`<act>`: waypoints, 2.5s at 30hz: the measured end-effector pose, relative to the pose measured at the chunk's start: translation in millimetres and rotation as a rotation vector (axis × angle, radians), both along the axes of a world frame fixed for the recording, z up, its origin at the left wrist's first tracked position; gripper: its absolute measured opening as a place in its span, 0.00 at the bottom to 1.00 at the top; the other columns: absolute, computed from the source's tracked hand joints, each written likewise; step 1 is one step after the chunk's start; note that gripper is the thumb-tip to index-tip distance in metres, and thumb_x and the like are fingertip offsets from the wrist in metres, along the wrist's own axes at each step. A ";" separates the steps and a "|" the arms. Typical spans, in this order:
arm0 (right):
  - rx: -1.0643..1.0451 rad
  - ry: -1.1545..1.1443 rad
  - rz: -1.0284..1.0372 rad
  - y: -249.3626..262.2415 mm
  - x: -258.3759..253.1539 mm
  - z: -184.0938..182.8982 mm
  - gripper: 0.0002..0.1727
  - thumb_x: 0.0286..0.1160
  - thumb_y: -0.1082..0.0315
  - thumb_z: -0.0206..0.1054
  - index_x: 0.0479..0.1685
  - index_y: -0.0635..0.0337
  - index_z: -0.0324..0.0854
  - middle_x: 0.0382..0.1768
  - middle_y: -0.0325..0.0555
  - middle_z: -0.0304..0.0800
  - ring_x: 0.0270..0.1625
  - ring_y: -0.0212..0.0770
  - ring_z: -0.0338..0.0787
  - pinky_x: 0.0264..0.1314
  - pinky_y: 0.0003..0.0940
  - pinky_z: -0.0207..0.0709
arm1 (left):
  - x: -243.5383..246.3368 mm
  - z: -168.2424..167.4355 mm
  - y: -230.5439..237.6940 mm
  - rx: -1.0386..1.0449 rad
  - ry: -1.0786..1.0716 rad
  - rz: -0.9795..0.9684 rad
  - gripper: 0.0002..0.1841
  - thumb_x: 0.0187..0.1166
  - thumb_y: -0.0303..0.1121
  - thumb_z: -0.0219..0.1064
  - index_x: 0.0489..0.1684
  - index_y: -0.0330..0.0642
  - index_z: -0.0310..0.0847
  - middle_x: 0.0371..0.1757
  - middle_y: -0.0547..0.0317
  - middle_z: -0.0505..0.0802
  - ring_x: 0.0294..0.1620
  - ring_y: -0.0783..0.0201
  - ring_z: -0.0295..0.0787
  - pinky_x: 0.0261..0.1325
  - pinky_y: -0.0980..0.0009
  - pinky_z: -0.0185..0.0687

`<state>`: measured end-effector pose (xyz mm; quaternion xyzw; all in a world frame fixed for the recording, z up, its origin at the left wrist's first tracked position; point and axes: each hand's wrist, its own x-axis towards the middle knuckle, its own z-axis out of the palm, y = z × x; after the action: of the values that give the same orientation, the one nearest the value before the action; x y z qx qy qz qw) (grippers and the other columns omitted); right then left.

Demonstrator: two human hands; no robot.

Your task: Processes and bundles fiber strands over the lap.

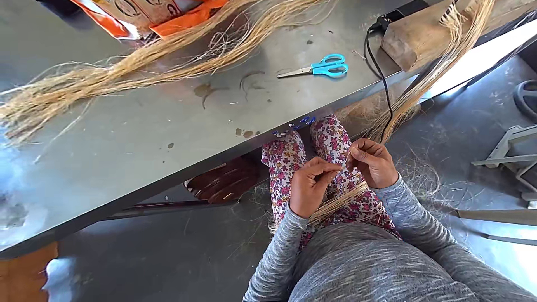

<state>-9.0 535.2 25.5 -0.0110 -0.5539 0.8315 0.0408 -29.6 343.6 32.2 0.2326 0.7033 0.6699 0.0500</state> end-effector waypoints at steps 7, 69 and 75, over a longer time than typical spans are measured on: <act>-0.112 -0.202 0.094 -15.8 -2.9 0.5 0.14 0.82 0.74 0.55 0.33 0.54 0.86 0.25 0.36 0.92 0.25 0.29 0.90 0.32 0.25 0.87 | -7.3 -2.9 9.8 0.116 -0.089 0.080 0.15 0.66 0.15 0.74 0.51 0.32 0.84 0.34 0.63 0.93 0.30 0.76 0.88 0.37 0.79 0.87; 0.200 -0.094 0.160 -20.5 -0.6 -13.2 0.07 0.64 0.79 0.73 0.39 0.60 0.85 0.24 0.31 0.89 0.23 0.21 0.83 0.27 0.18 0.79 | -11.7 -3.2 33.2 0.389 -0.647 0.147 0.10 0.75 0.16 0.68 0.33 0.41 0.91 0.33 0.64 0.94 0.31 0.75 0.90 0.38 0.78 0.88; 0.178 -0.117 0.115 -21.2 0.4 -12.9 0.06 0.68 0.81 0.71 0.36 0.61 0.87 0.22 0.31 0.89 0.20 0.20 0.81 0.24 0.16 0.76 | -10.0 -4.1 30.3 0.376 -0.612 0.178 0.10 0.73 0.15 0.68 0.32 0.41 0.91 0.33 0.65 0.94 0.32 0.75 0.89 0.38 0.78 0.88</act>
<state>-8.6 513.9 12.6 -0.0240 -0.6269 0.7778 -0.0382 -39.6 373.9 28.1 -0.0352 0.5378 0.8278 0.1560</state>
